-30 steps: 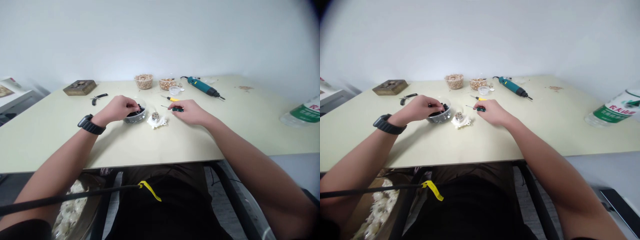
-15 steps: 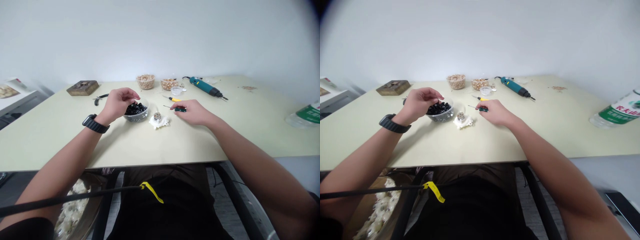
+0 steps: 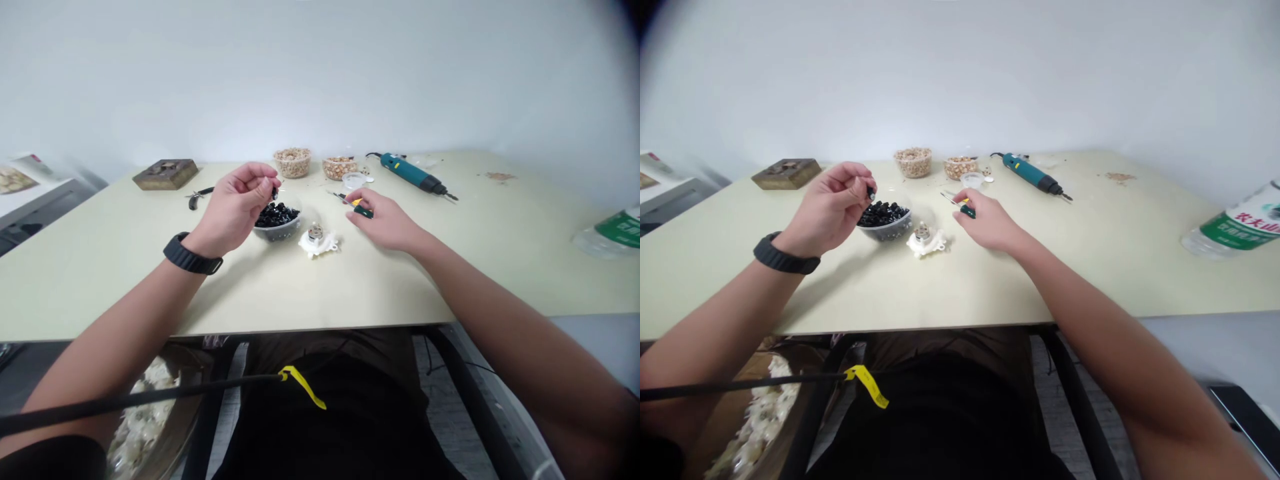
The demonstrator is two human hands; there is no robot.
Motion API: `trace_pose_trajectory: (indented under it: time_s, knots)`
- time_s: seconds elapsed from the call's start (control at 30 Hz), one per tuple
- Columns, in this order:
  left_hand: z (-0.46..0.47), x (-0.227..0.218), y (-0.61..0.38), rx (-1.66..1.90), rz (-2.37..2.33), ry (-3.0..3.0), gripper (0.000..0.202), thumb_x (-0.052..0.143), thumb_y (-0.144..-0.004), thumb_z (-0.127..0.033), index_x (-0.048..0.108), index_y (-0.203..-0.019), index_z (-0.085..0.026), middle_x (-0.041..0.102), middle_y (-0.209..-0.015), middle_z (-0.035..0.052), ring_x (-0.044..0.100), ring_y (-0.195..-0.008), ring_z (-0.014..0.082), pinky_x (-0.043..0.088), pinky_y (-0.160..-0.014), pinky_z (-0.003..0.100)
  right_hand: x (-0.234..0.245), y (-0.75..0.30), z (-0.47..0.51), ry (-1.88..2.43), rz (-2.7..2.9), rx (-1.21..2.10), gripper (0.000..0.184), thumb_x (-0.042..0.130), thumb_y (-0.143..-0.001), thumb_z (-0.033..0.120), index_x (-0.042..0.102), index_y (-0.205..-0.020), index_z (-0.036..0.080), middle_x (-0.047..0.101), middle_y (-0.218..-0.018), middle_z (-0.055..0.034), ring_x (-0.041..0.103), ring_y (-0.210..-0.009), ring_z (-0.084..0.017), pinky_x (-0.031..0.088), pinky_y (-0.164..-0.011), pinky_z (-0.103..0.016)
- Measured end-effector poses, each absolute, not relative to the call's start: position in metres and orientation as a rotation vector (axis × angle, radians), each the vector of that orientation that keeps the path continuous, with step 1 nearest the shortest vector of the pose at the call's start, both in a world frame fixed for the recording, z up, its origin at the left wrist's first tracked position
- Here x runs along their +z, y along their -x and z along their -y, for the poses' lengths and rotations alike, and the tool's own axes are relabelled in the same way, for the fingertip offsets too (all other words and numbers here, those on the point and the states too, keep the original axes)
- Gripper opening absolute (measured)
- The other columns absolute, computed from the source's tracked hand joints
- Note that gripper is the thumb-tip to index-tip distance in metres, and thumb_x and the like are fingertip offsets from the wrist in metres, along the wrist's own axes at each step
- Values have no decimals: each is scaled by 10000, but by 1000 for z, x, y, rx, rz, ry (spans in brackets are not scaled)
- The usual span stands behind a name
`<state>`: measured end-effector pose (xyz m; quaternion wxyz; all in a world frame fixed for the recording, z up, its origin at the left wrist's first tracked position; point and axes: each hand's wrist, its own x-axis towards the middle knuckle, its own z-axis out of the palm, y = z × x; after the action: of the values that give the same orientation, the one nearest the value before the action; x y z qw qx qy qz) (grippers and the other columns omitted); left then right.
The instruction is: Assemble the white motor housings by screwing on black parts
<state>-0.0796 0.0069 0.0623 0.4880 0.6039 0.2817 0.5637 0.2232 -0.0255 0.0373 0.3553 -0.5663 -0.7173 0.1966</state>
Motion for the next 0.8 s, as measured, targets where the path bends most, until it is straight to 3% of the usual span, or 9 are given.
trace_pose_trajectory:
  time_s: [0.07, 0.17, 0.23, 0.37, 0.6, 0.8]
  knots:
    - [5, 55, 69, 1344, -620, -1455, 254, 1008, -812, -242, 776, -911, -215, 785, -888, 25, 729, -800, 126, 605, -708, 222, 38, -212, 31, 1344, 1734, 710, 235, 831, -952, 382, 750, -1110, 227, 767, -1037, -69, 654, -844, -197, 483, -750, -322]
    - [22, 41, 51, 1294, -570, -1475, 393, 1086, -718, -353, 758, -870, -199, 793, -885, 24, 736, -788, 126, 617, -724, 231, 37, -193, 40, 1135, 1587, 1226, 415, 943, -853, 551, 717, -978, 225, 546, -666, 55, 337, -530, -94, 234, -495, -268]
    - [30, 34, 42, 1280, -569, -1519, 444, 1106, -681, -388, 751, -856, -186, 792, -868, 28, 740, -764, 132, 630, -729, 253, 35, -184, 44, 1012, 1538, 1394, 522, 1005, -773, 597, 719, -974, 209, 626, -704, 42, 284, -495, -62, 167, -451, -268]
    - [34, 25, 32, 1283, -575, -1593, 508, 1119, -638, -453, 736, -820, -173, 792, -843, 34, 764, -752, 154, 656, -755, 296, 30, -180, 45, 921, 1508, 1459, 572, 1058, -724, 578, 725, -979, 188, 756, -808, -8, 303, -470, -34, 166, -416, -258]
    - [25, 18, 32, 1300, -574, -1727, 490, 1073, -703, -537, 770, -852, -182, 806, -829, 38, 782, -752, 171, 635, -736, 305, 28, -184, 40, 903, 1492, 1484, 557, 1106, -699, 480, 703, -931, 173, 734, -736, 3, 336, -460, -29, 182, -392, -235]
    - [21, 12, 37, 1296, -666, -1891, 535, 1029, -749, -606, 819, -1025, -199, 855, -985, 79, 817, -909, 222, 680, -881, 368, 34, -183, 40, 869, 1444, 1566, 444, 1002, -873, 469, 686, -871, 157, 655, -716, 41, 261, -451, -10, 159, -384, -215]
